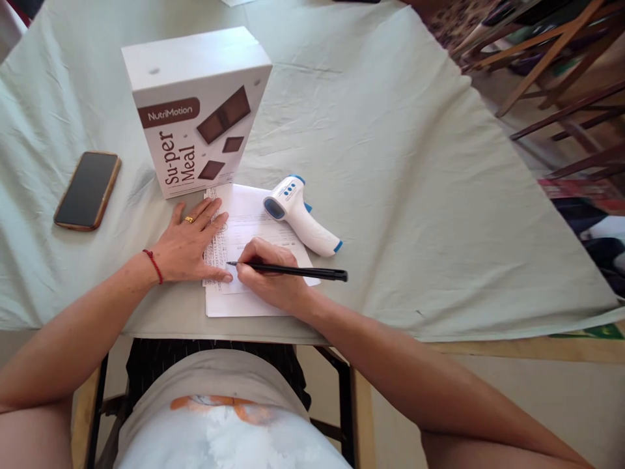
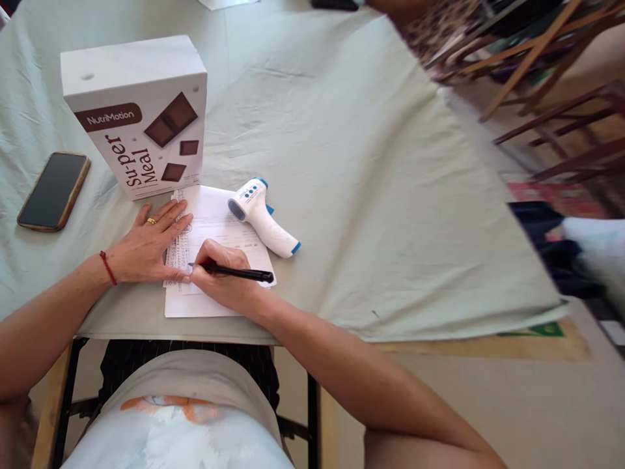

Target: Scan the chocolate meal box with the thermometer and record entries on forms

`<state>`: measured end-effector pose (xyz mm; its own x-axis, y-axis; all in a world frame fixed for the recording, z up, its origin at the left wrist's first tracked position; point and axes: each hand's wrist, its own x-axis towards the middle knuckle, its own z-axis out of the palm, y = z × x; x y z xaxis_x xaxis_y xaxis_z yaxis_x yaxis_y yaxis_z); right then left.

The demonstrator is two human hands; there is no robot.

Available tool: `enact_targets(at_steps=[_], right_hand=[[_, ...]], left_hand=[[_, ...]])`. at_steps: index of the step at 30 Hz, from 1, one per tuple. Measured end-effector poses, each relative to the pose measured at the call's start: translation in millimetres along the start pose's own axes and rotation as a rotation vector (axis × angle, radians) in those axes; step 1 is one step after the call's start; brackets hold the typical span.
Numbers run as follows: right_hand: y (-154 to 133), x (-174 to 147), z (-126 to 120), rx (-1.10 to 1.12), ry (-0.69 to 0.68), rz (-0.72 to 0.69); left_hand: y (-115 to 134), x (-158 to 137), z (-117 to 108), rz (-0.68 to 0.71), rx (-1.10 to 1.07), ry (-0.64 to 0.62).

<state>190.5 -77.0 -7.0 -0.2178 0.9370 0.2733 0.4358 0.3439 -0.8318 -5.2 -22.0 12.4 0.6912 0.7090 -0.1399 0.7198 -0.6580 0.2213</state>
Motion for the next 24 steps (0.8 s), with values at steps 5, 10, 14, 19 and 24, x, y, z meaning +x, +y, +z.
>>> enact_targets(at_steps=[5,10,14,19,24], right_hand=[[0.2,-1.2,0.6,-0.019,-0.017,-0.016],[-0.2,-1.2,-0.7,-0.012,-0.036,-0.017],[-0.1,-0.8,-1.5,-0.017,-0.047,0.006],[0.2,-0.8,-1.5,-0.001,-0.053,-0.001],[-0.6,0.4,-2.1,0.024,-0.031,-0.014]], left_hand=[[-1.3,-0.2,0.9,0.001,-0.009,0.001],[0.9,0.2,-0.4,-0.011,0.005,-0.013],[2.1,0.7,-2.0,-0.02,0.006,-0.025],[-0.5,0.2,-0.5,0.001,-0.007,-0.005],[-3.8,-0.5,2.6,0.022,-0.037,0.024]])
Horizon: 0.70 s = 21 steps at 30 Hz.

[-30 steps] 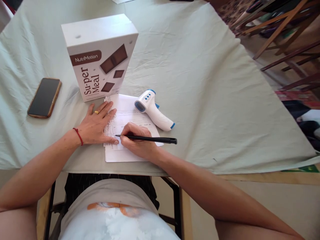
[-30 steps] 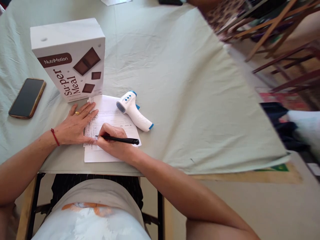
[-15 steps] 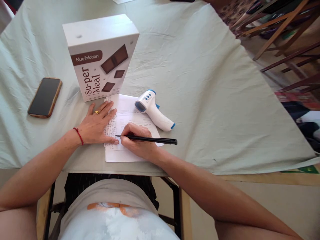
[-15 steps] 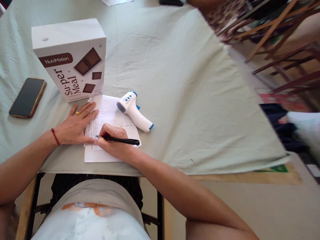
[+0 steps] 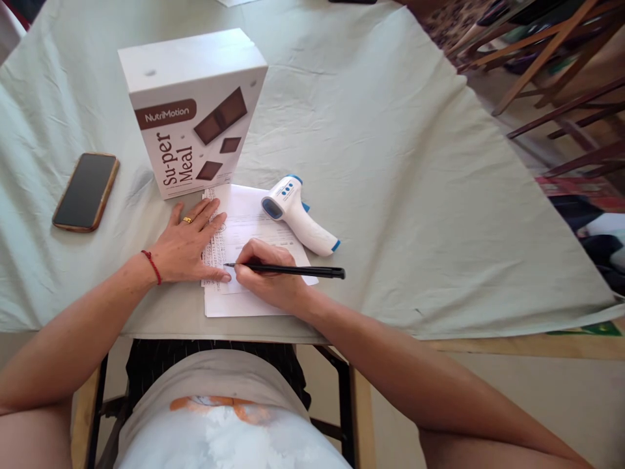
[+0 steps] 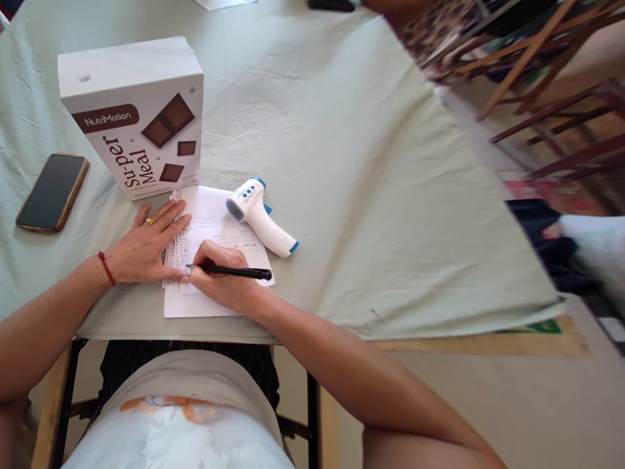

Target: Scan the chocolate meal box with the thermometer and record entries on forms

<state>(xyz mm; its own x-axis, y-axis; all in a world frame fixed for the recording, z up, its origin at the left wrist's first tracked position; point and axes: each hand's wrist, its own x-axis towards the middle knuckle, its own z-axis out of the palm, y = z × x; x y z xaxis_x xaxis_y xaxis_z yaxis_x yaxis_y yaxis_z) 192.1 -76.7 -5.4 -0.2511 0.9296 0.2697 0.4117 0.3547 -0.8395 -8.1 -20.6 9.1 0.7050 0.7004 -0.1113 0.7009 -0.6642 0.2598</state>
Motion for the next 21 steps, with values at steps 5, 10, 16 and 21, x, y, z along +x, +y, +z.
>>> enact_targets(at_steps=[5,10,16,21], right_hand=[[-2.4,1.5,-2.0,0.003,0.03,0.008],[-2.7,1.2,-1.7,0.005,0.028,0.006],[-1.7,0.5,-0.7,-0.003,0.027,0.023],[-1.8,1.0,-1.7,-0.009,0.017,0.028]], left_hand=[[0.4,0.5,0.7,-0.009,0.019,-0.007],[2.2,1.0,-0.6,-0.024,0.034,-0.022],[2.8,1.5,-1.2,-0.023,0.035,-0.02],[0.4,0.9,1.3,-0.008,0.021,-0.006]])
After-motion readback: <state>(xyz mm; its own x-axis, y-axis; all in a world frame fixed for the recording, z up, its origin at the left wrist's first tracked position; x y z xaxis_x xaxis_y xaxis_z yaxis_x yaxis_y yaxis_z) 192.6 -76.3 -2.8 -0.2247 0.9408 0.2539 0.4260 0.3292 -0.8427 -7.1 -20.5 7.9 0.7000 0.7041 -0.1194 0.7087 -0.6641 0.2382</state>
